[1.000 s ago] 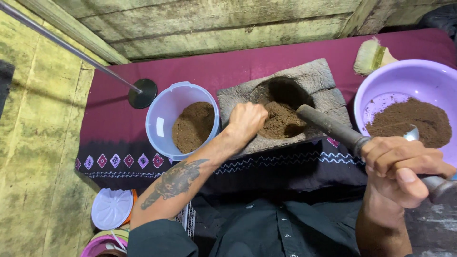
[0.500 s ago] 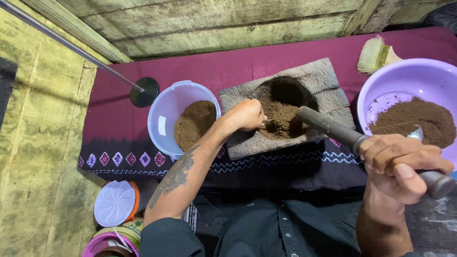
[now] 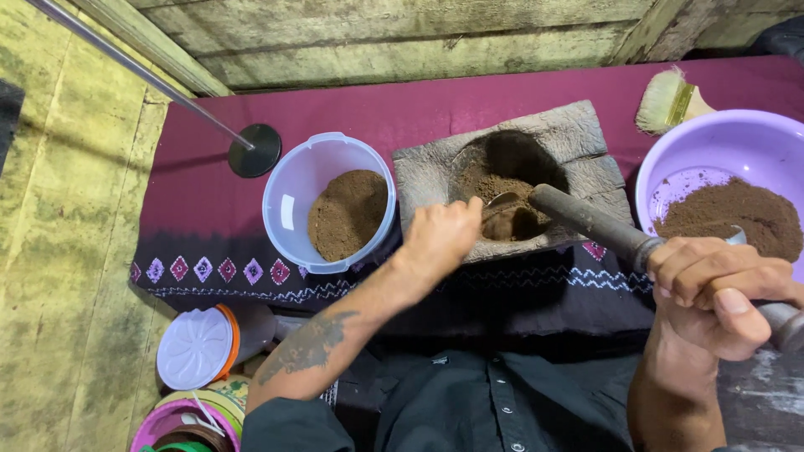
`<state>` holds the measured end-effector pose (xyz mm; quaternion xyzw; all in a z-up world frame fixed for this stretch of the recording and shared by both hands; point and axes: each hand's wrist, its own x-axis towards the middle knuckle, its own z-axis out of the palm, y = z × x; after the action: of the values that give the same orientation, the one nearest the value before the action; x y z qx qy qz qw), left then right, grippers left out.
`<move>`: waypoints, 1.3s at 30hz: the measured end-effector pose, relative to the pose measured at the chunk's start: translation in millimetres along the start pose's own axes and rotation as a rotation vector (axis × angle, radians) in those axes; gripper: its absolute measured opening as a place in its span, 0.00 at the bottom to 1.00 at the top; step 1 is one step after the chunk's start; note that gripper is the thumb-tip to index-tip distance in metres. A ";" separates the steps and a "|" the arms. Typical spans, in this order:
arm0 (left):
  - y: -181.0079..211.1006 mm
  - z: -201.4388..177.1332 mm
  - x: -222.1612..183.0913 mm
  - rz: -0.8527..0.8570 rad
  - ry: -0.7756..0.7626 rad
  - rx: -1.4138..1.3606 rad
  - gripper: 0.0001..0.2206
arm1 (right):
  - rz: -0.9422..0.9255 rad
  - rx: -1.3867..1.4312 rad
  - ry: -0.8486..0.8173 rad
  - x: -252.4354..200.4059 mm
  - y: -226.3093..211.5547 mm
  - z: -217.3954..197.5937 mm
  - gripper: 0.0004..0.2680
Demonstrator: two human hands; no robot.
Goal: Grind and stir material in a stone mortar using a pestle and spoon
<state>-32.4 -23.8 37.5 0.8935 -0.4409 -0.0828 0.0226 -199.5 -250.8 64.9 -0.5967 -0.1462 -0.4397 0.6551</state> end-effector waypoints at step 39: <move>-37.4 35.9 11.1 -0.222 0.336 -0.261 0.10 | 0.295 -0.125 -0.184 54.7 -24.1 76.4 0.09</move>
<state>-2.5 -8.6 -3.5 0.9272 -0.3156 0.0089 0.2016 -160.8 -200.8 138.6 -0.6889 -0.0890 -0.2907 0.6580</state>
